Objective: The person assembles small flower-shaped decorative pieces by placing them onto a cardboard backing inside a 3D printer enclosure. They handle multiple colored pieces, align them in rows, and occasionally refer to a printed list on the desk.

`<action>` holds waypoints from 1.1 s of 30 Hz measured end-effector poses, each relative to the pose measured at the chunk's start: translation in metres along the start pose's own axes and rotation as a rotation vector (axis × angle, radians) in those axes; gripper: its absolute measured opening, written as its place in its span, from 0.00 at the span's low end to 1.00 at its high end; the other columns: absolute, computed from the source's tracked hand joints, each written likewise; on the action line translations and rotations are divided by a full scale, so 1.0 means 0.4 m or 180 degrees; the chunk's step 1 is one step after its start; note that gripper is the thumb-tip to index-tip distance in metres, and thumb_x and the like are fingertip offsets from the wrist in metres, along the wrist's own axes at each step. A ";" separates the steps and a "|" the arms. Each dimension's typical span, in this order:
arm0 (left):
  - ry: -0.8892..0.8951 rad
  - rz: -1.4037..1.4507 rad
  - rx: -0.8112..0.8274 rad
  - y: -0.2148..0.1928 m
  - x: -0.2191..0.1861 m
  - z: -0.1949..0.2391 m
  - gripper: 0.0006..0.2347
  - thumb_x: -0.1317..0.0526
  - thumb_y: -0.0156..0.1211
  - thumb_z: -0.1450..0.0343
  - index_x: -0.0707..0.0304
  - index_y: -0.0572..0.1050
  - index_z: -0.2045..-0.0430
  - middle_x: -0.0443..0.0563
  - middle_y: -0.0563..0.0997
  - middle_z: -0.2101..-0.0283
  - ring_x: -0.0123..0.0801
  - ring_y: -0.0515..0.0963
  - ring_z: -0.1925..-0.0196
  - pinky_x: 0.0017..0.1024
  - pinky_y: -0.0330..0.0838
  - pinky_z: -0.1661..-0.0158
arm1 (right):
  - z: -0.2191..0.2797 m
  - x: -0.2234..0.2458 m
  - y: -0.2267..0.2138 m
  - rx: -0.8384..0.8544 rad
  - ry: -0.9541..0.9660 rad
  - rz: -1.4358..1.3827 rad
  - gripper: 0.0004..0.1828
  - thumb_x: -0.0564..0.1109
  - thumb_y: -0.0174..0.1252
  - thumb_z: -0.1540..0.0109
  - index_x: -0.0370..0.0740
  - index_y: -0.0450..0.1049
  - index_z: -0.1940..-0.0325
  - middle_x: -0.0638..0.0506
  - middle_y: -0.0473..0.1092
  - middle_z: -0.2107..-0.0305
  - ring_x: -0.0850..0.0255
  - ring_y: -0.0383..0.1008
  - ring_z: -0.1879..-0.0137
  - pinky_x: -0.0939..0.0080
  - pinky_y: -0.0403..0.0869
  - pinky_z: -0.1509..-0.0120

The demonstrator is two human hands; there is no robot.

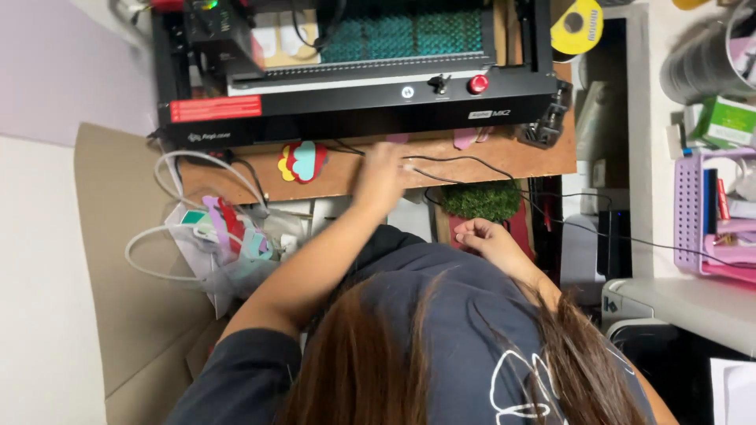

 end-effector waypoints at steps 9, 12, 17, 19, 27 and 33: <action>-0.0289 0.0609 0.0547 0.194 -0.250 -0.265 0.21 0.47 0.73 0.34 0.71 0.84 0.63 0.69 0.88 0.61 0.63 0.88 0.52 0.55 0.84 0.54 | 0.106 -0.070 -0.072 -0.0609 0.0314 -0.0060 0.10 0.39 0.64 0.37 0.37 0.85 0.52 0.48 0.80 0.68 0.58 0.79 0.60 0.55 0.78 0.54; -0.0232 0.0633 0.0592 0.204 -0.269 -0.261 0.21 0.47 0.73 0.34 0.71 0.84 0.63 0.69 0.88 0.61 0.63 0.88 0.52 0.55 0.84 0.54 | 0.149 -0.159 -0.098 -0.0846 0.0546 -0.0437 0.10 0.38 0.64 0.36 0.37 0.86 0.52 0.49 0.78 0.69 0.60 0.79 0.62 0.56 0.78 0.57; -0.0200 0.0647 0.0643 0.193 -0.237 -0.253 0.20 0.48 0.72 0.33 0.71 0.84 0.63 0.69 0.87 0.62 0.63 0.88 0.53 0.55 0.84 0.54 | 0.208 -0.162 -0.114 -0.0985 0.0656 -0.0751 0.10 0.37 0.65 0.35 0.33 0.85 0.51 0.46 0.76 0.69 0.58 0.76 0.62 0.55 0.77 0.58; -0.0185 0.0635 0.0652 0.186 -0.226 -0.252 0.19 0.49 0.72 0.33 0.70 0.84 0.63 0.69 0.87 0.62 0.63 0.88 0.53 0.55 0.84 0.54 | 0.207 -0.165 -0.119 -0.0980 0.0659 -0.0784 0.10 0.37 0.65 0.35 0.32 0.85 0.50 0.45 0.77 0.69 0.58 0.76 0.62 0.56 0.78 0.58; -0.0251 0.0624 0.0597 0.179 -0.210 -0.246 0.17 0.51 0.70 0.33 0.70 0.84 0.63 0.68 0.87 0.63 0.63 0.88 0.54 0.55 0.83 0.55 | 0.182 -0.191 -0.112 -0.0846 0.0707 -0.1032 0.12 0.35 0.63 0.36 0.33 0.84 0.49 0.44 0.79 0.68 0.59 0.78 0.64 0.58 0.79 0.60; -0.0324 0.0641 0.0506 0.178 -0.202 -0.253 0.16 0.52 0.68 0.32 0.69 0.84 0.64 0.67 0.86 0.64 0.63 0.88 0.55 0.54 0.83 0.56 | 0.181 -0.209 -0.109 -0.0837 0.0722 -0.1120 0.13 0.34 0.62 0.36 0.31 0.83 0.48 0.43 0.79 0.68 0.58 0.79 0.63 0.58 0.80 0.61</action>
Point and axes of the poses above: each hand's wrist, its own z-axis away from the middle knuckle, its own y-axis out of the palm, x = y × z, the point moved 9 cm from there along -z, towards the middle knuckle
